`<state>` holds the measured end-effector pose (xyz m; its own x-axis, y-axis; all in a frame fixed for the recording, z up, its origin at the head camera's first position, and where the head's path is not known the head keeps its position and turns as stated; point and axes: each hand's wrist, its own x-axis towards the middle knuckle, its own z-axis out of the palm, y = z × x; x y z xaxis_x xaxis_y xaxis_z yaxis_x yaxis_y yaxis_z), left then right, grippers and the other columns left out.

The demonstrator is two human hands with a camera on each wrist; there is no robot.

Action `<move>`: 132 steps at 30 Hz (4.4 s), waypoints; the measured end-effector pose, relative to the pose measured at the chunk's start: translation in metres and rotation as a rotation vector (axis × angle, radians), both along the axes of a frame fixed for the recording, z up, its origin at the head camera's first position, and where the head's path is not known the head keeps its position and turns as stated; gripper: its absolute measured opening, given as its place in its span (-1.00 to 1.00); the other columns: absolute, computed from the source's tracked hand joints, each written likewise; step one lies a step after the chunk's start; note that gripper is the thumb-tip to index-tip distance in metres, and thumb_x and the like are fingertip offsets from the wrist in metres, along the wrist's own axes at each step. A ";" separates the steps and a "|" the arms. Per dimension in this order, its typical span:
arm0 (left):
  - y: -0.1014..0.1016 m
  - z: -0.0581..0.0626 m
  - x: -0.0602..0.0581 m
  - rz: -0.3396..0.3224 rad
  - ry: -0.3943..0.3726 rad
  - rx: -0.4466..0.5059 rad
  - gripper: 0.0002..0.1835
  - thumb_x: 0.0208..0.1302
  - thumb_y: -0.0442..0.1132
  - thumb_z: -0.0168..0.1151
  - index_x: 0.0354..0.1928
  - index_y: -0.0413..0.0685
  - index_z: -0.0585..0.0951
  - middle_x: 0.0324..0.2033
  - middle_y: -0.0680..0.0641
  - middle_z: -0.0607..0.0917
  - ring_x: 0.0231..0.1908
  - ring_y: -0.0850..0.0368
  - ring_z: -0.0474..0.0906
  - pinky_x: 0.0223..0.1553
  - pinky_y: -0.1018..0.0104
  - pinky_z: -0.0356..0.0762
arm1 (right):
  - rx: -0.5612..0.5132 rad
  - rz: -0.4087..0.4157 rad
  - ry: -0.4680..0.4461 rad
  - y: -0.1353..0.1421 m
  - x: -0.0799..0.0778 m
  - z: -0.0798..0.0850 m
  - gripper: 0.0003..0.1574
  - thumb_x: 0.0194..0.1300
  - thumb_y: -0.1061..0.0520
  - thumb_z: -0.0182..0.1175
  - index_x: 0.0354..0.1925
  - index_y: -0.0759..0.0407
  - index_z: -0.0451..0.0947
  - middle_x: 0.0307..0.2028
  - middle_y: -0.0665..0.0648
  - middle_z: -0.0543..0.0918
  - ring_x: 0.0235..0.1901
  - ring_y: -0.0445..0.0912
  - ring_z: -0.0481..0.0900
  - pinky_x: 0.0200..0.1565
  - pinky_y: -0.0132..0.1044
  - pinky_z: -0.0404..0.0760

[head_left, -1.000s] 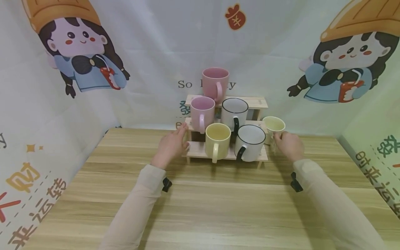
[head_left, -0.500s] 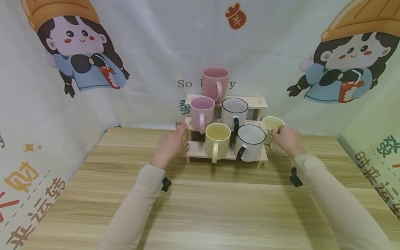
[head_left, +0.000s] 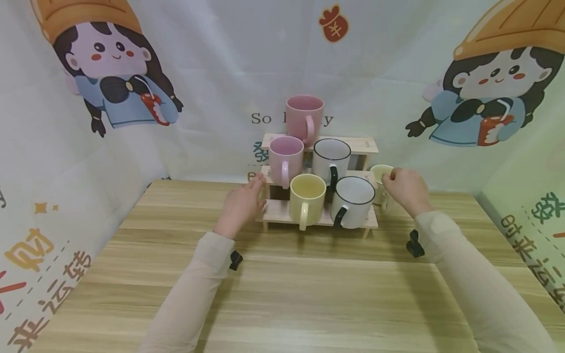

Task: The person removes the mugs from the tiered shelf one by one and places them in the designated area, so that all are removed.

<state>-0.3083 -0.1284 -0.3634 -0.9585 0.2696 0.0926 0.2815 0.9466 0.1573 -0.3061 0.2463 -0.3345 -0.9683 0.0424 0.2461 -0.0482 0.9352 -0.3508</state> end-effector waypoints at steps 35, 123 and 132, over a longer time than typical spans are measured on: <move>0.002 -0.001 0.001 0.008 0.008 -0.018 -0.28 0.34 -0.07 0.14 0.46 -0.05 0.13 0.47 -0.01 0.11 0.21 -0.20 0.43 0.12 -0.03 0.49 | -0.072 0.024 0.103 -0.042 0.004 0.035 -0.51 0.34 0.03 -0.10 -0.72 0.11 0.23 -0.79 0.02 0.30 -0.70 -0.10 0.22 -0.66 -0.35 0.11; 0.005 0.000 -0.001 0.008 -0.032 0.024 -0.25 0.32 -0.10 0.15 0.47 -0.07 0.09 0.49 -0.05 0.04 0.14 -0.27 0.46 0.00 -0.03 0.56 | -0.039 0.107 -0.043 -0.120 -0.040 0.108 -0.59 0.35 -0.04 -0.06 -0.57 0.12 0.36 -0.61 0.03 0.34 -0.49 -0.07 0.32 -0.51 -0.32 0.23; 0.004 -0.001 -0.001 0.011 -0.023 0.030 -0.26 0.31 -0.11 0.16 0.46 -0.05 0.11 0.48 -0.05 0.08 0.18 -0.29 0.43 0.02 -0.06 0.56 | -0.024 0.131 0.009 -0.137 -0.042 0.111 -0.53 0.38 -0.12 -0.10 -0.57 0.11 0.30 -0.60 0.05 0.31 -0.49 -0.06 0.30 -0.52 -0.31 0.20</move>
<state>-0.3096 -0.1248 -0.3647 -0.9635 0.2562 0.0781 0.2667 0.9445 0.1917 -0.3484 0.1097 -0.2237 -0.9638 -0.0781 0.2550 -0.1725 0.9119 -0.3725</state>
